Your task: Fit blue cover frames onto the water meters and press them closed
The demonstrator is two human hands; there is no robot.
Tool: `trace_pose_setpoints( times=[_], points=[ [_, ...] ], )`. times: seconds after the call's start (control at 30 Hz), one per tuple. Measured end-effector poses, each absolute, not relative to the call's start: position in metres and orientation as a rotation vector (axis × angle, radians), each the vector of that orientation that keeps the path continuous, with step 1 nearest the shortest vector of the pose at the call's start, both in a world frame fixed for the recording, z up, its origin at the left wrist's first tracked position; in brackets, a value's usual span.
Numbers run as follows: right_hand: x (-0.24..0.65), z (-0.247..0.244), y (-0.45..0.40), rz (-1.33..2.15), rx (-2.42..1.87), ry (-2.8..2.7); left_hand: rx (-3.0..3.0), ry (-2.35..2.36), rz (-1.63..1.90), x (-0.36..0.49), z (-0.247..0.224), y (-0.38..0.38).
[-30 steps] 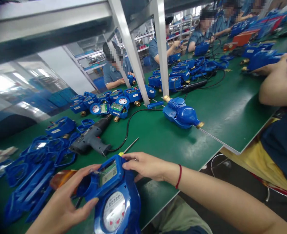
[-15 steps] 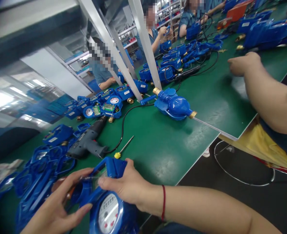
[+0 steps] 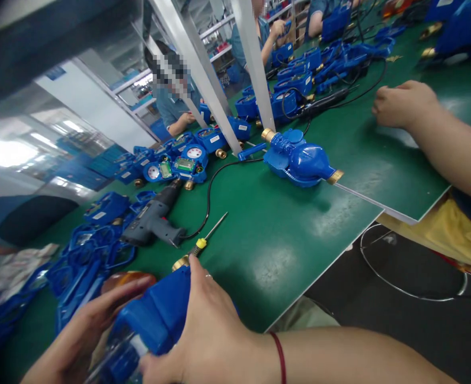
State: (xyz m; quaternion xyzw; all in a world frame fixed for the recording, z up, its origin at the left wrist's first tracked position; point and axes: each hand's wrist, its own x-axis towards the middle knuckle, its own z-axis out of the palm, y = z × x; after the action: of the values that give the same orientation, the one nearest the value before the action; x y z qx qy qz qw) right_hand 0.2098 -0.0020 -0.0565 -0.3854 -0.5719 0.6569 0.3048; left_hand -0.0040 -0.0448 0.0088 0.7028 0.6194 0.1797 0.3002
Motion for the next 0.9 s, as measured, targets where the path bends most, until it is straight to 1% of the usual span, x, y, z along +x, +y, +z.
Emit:
trace_pose_setpoints(
  times=[0.1, 0.2, 0.37, 0.43, 0.5, 0.67, 0.8, 0.9],
  points=[
    [0.211, -0.049, -0.013, 1.676, -0.881, -1.794, 1.887, 1.707, 0.426, 0.007, 0.017, -0.057],
    [0.213, -0.044, -0.019, 1.569, -0.776, -2.004, 1.922, 1.703, 0.394, 0.023, 0.014, -0.071],
    [0.216, -0.044, -0.022, 1.295, -0.690, -2.254, 1.932, 1.869, 0.605, 0.047, -0.006, -0.092],
    [0.216, -0.048, -0.023, 1.204, -0.662, -2.275, 1.897, 1.933, 0.676, 0.051, -0.016, -0.097],
    [0.215, -0.051, -0.025, 1.122, -0.673, -2.273, 1.856, 1.898, 0.756, 0.053, -0.025, -0.098],
    [0.213, -0.051, -0.028, 0.997, -0.733, -2.341, 1.478, 1.772, 1.127, 0.055, -0.039, -0.095],
    [0.211, -0.048, -0.028, 0.922, -0.781, -2.341, 1.379, 1.701, 1.162, 0.055, -0.040, -0.089],
    [0.208, -0.048, -0.027, 0.931, -0.829, -2.341, 1.352, 1.691, 1.147, 0.052, -0.039, -0.084]
  ],
)
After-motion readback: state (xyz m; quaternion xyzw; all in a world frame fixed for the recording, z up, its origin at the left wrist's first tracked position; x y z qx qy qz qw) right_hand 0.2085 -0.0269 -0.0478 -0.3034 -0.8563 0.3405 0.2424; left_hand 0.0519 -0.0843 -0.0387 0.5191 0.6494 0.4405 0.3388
